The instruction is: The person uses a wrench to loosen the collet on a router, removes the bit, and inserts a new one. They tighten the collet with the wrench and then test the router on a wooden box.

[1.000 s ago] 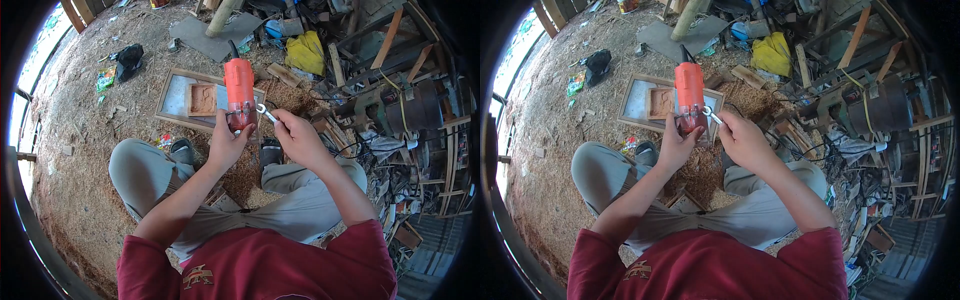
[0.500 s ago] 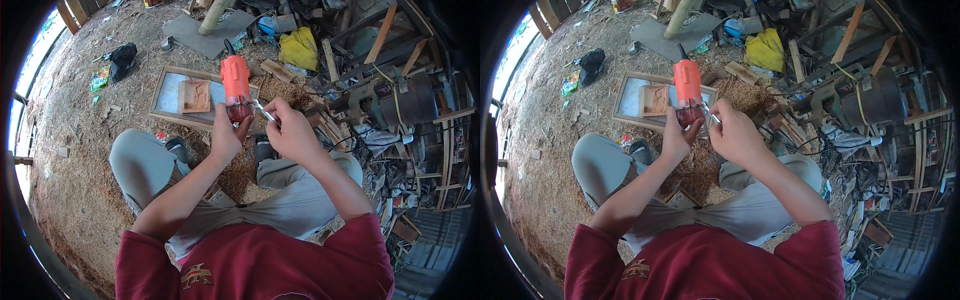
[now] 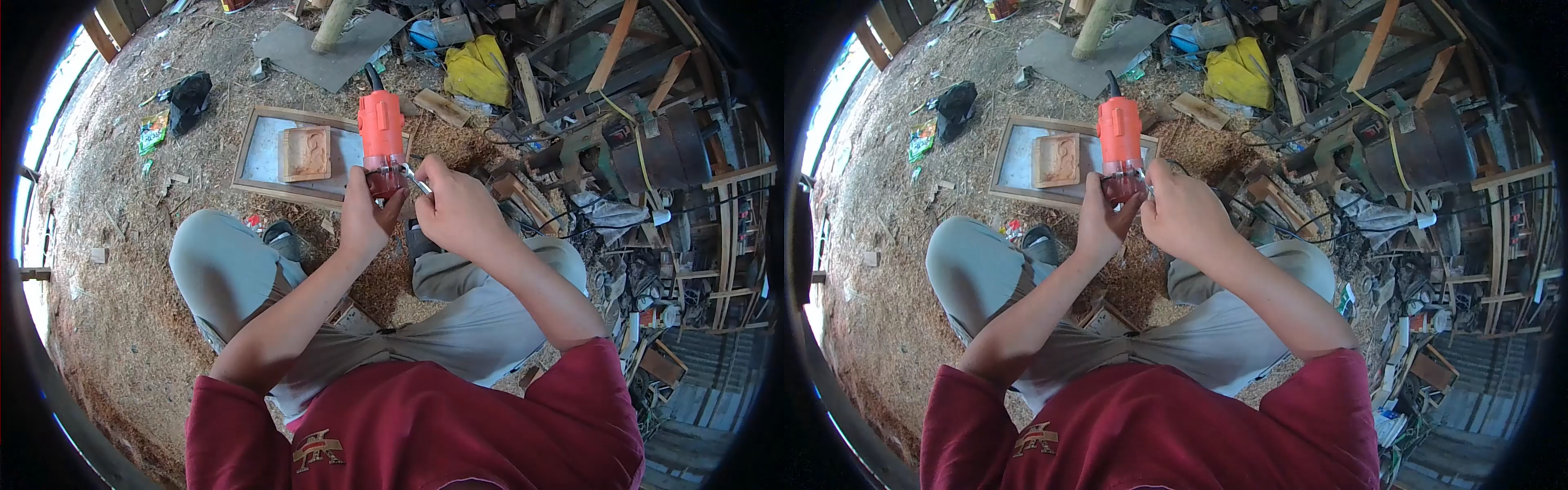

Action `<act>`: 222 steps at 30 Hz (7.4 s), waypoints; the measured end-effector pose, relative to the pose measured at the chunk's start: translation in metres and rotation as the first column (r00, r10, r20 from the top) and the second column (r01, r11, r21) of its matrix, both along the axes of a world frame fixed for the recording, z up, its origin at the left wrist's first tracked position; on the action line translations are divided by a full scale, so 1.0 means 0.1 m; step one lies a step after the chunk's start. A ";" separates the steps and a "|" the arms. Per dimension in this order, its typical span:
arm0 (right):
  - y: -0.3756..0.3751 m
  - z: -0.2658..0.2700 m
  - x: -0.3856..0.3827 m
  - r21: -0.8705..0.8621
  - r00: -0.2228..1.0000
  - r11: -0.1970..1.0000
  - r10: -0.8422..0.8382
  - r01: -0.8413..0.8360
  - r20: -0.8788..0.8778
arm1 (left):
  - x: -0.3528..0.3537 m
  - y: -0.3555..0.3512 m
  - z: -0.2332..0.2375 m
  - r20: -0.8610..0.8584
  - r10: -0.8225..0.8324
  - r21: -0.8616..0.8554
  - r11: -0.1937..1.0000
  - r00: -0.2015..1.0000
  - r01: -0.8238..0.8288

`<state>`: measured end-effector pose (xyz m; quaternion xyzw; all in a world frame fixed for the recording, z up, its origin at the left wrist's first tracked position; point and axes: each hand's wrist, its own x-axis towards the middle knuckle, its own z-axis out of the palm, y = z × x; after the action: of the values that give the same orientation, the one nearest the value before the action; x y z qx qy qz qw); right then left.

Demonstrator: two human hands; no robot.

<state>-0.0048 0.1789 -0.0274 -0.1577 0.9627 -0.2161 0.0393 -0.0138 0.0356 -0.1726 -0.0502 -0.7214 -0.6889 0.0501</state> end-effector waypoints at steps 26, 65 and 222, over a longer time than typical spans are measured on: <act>0.10 0.08 -0.10 -0.136 0.926 0.918 0.377 -0.373 0.004 | -0.03 0.01 -0.04 -0.080 0.040 0.124 0.992 0.996 -0.029; -0.02 -0.05 -0.08 -0.372 0.948 0.873 0.272 -0.315 -0.164 | 0.27 -0.32 0.39 -0.015 -0.025 -0.286 0.958 1.000 0.020; -0.35 -0.72 -0.47 -0.542 0.734 0.649 -0.037 0.534 0.679 | 0.56 -0.60 0.30 0.175 -0.192 -0.180 0.958 0.966 0.223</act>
<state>-0.0514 0.1442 -0.0996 0.0830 0.7475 -0.6105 0.2483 0.0426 -0.0240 -0.1424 -0.0766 -0.7787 -0.6170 -0.0844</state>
